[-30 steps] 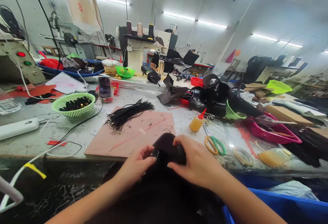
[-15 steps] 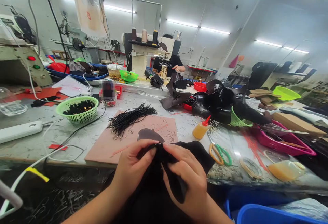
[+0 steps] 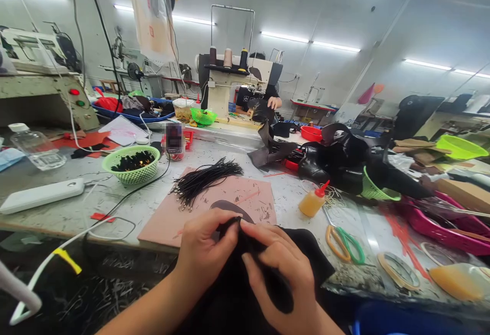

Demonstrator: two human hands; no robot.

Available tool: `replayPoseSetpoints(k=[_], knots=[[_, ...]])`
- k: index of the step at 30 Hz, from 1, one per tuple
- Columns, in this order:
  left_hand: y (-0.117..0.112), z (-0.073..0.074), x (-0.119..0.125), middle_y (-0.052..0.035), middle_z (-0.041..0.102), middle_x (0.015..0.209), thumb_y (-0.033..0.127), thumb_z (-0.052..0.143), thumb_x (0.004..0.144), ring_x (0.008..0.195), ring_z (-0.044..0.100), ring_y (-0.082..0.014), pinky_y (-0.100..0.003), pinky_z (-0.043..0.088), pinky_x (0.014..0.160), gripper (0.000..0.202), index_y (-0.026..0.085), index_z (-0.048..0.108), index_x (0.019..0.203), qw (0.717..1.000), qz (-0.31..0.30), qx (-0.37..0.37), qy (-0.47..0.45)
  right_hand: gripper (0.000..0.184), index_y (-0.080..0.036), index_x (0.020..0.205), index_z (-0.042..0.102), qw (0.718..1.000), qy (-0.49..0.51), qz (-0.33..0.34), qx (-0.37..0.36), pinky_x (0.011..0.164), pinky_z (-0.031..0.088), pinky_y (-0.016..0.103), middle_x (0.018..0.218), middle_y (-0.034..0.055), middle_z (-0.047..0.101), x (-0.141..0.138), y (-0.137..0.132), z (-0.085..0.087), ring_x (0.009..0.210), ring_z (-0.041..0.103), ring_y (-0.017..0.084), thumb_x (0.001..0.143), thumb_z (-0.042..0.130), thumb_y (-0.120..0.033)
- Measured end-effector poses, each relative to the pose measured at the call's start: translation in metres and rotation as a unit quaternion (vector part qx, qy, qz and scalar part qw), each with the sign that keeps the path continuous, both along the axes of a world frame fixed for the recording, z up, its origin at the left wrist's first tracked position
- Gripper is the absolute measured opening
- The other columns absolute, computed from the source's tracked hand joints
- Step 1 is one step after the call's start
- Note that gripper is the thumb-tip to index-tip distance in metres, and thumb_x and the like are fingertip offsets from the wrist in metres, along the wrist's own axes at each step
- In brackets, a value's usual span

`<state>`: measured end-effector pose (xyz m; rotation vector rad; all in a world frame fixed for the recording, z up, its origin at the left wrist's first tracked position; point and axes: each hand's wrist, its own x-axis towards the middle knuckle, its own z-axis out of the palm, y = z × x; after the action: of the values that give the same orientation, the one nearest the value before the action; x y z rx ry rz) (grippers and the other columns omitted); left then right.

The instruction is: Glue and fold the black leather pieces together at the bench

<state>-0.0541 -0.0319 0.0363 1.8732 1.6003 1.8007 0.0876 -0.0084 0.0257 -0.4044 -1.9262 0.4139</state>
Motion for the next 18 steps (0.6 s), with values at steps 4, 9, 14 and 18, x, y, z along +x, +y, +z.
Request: replayPoseSetpoints(k=[4,9,14,18], knots=[[0.000,-0.001,-0.002,-0.0002,0.070,0.063,0.008,0.054,0.072,0.058,0.064,-0.0111,-0.016,0.050,0.056,0.015,0.016,0.067,0.069,1.000,-0.008,-0.009,0.006,0.022,-0.022,0.072,0.042,0.999,0.016,0.010,-0.044,0.077,0.054,0.033,0.098,0.0041,0.069,-0.002,0.001,0.003,0.088,0.064,0.018,0.074,0.054,-0.004],[0.002,0.003,-0.005,-0.0007,0.070,0.066,0.014,0.054,0.076,0.062,0.064,-0.0132,-0.019,0.050,0.059,0.016,0.017,0.069,0.073,0.995,-0.057,-0.079,-0.034,0.019,-0.022,0.071,0.043,0.995,0.046,-0.022,-0.089,0.077,0.054,0.032,0.098,0.0045,0.068,-0.004,0.002,-0.004,0.090,0.064,0.017,0.076,0.053,-0.007],[0.000,0.007,-0.011,-0.0020,0.072,0.075,0.021,0.053,0.079,0.073,0.066,-0.0164,-0.022,0.051,0.068,0.020,0.018,0.072,0.082,0.958,-0.167,-0.188,-0.134,0.018,-0.022,0.071,0.043,0.993,0.064,-0.046,-0.093,0.079,0.053,0.034,0.100,0.0053,0.067,-0.007,0.003,-0.008,0.092,0.064,0.018,0.077,0.055,-0.009],[-0.004,0.008,-0.012,-0.0036,0.074,0.087,0.021,0.059,0.073,0.082,0.067,-0.0190,-0.023,0.052,0.074,0.022,0.018,0.071,0.091,0.947,-0.188,-0.204,-0.165,0.017,-0.022,0.070,0.044,0.989,0.075,-0.065,-0.110,0.077,0.054,0.034,0.101,0.0059,0.067,-0.008,0.005,-0.007,0.091,0.065,0.019,0.079,0.056,-0.012]])
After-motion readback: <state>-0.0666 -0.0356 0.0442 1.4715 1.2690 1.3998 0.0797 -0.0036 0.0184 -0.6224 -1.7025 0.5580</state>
